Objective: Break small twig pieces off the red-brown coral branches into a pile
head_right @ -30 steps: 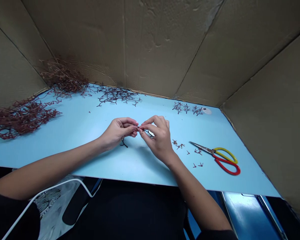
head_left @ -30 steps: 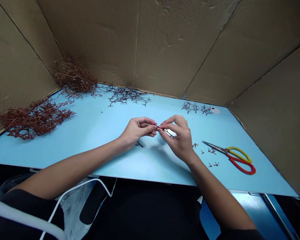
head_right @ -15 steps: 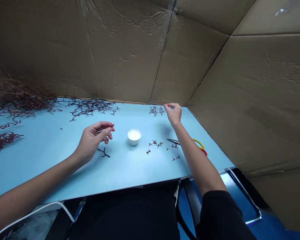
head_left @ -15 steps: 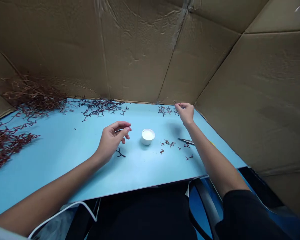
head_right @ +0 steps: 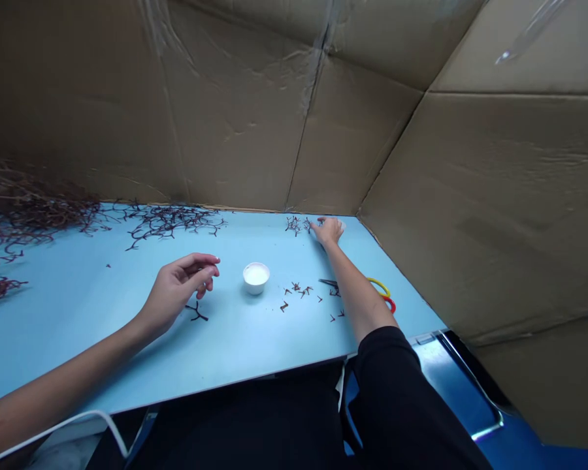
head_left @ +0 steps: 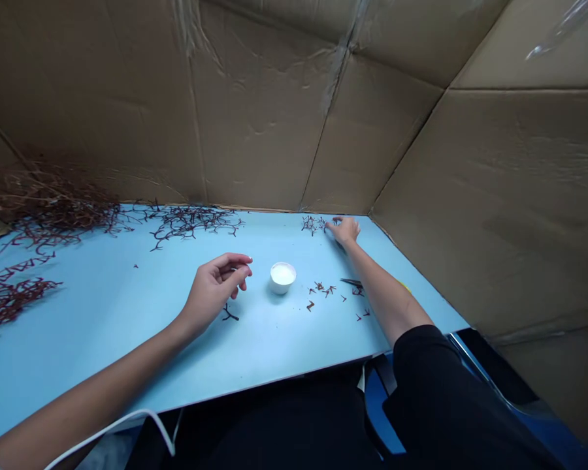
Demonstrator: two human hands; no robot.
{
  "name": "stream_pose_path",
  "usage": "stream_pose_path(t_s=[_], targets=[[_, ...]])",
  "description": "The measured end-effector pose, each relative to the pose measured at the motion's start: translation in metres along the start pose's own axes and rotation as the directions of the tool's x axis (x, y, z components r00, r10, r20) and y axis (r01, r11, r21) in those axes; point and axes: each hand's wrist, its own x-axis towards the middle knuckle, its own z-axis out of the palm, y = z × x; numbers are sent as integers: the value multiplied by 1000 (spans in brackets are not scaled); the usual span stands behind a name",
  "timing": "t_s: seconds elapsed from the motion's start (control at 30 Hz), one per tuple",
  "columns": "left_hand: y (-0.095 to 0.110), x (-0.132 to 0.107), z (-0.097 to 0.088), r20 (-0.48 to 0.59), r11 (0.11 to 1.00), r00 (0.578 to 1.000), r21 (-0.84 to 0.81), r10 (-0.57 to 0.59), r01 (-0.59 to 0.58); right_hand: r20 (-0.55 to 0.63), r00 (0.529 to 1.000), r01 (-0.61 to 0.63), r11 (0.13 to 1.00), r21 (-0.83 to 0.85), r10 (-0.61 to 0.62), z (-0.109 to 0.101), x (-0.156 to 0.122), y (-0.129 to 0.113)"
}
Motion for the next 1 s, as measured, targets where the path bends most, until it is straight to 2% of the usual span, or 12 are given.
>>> stream_pose_path(t_s=[0.13, 0.27, 0.37, 0.43, 0.5, 0.6, 0.7, 0.83, 1.0], targets=[[-1, 3, -3, -39, 999, 998, 10, 42, -41, -17, 992, 126, 976, 178, -125, -19, -9, -1], [-2, 8, -7, -39, 997, 997, -15, 70, -71, -32, 978, 202, 910, 363, -204, -36, -35, -10], [-6, 14, -10, -46, 995, 995, -40, 88, -90, -81, 952, 287, 762, 580, -296, -42, -63, -26], [-10, 18, -12, -45, 993, 994, -58, 103, -106, -105, 933, 326, 682, 655, -345, -45, -84, -40], [-15, 21, -15, -39, 990, 991, -59, 129, -131, -108, 916, 360, 671, 649, -387, -48, -102, -52], [-19, 24, -18, -36, 985, 987, -64, 156, -158, -120, 886, 432, 705, 562, -448, -52, -121, -62], [-17, 24, -20, 21, 990, 995, -107, 100, -97, -94, 872, 465, 752, 467, -480, -50, -130, -59], [-14, 23, -20, 144, 992, 989, -126, 18, 0, -32, 882, 430, 778, 459, -470, -43, -136, -51], [-13, 20, -16, 133, 994, 989, -100, 57, -43, -47, 873, 460, 785, 414, -486, -39, -142, -48]])
